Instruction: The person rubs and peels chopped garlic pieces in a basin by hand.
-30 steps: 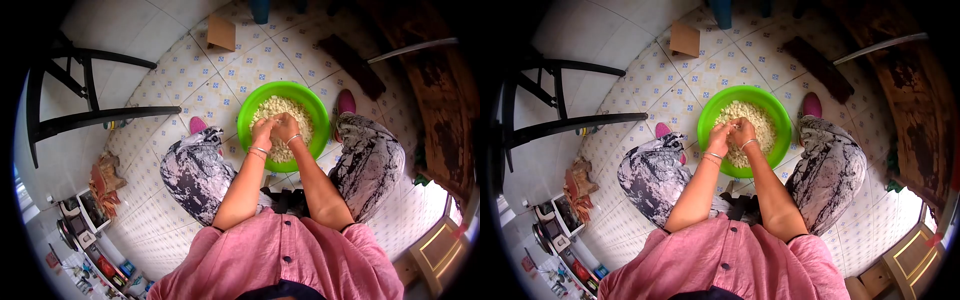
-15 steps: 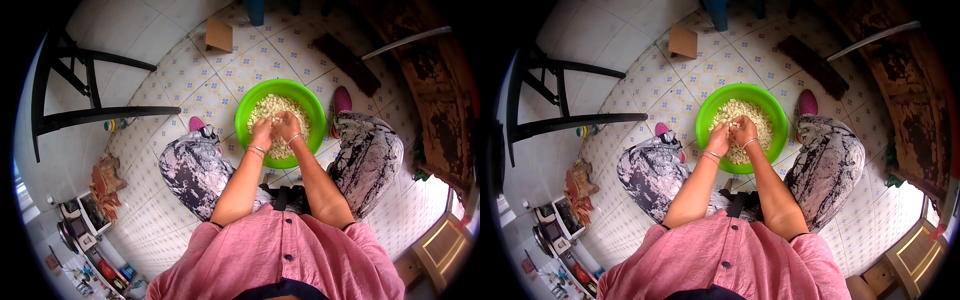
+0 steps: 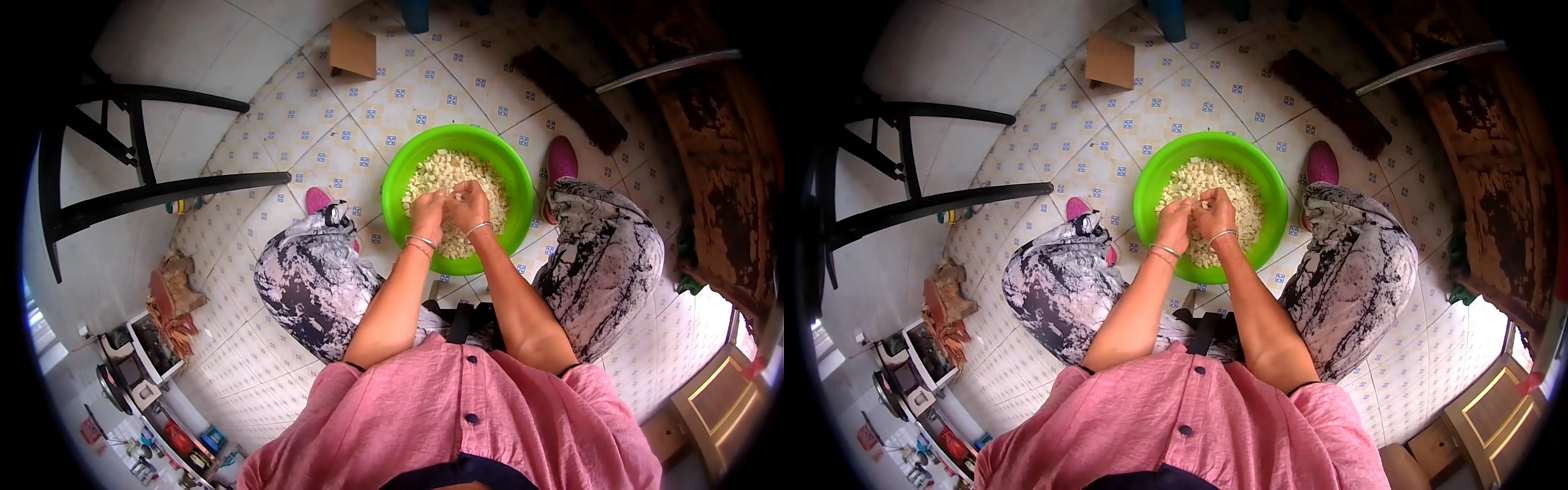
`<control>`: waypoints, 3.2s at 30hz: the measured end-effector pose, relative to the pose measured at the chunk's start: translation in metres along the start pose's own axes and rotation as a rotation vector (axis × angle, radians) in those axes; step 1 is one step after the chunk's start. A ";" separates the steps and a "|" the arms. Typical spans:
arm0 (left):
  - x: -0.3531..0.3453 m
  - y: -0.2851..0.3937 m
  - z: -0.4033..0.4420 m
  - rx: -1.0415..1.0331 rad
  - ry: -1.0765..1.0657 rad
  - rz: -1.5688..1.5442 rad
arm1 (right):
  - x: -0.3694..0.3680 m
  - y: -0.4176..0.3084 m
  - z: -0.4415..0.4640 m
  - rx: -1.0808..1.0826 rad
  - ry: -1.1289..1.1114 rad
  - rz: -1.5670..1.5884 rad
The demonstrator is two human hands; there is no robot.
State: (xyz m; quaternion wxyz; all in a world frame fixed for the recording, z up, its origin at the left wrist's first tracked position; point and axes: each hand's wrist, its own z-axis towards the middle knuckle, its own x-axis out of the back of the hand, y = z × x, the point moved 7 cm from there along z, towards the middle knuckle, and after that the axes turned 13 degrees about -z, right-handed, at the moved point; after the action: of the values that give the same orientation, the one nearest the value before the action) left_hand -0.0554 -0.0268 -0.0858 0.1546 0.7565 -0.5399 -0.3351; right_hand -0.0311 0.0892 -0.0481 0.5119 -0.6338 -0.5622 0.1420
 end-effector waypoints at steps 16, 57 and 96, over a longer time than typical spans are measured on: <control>0.014 0.006 0.008 -0.070 0.071 0.361 | 0.014 0.043 0.061 0.027 0.191 -0.303; 0.015 -0.013 0.001 0.038 -0.034 0.037 | -0.018 0.001 -0.012 0.128 -0.055 -0.101; -0.016 0.011 -0.010 -0.116 -0.241 0.143 | -0.017 0.035 0.028 -0.050 -0.254 0.293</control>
State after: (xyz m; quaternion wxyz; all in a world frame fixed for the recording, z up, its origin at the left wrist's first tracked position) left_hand -0.0596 -0.0175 -0.0666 0.1555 0.6602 -0.5869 -0.4422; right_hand -0.0379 0.0941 -0.0951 0.3948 -0.6983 -0.5274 0.2799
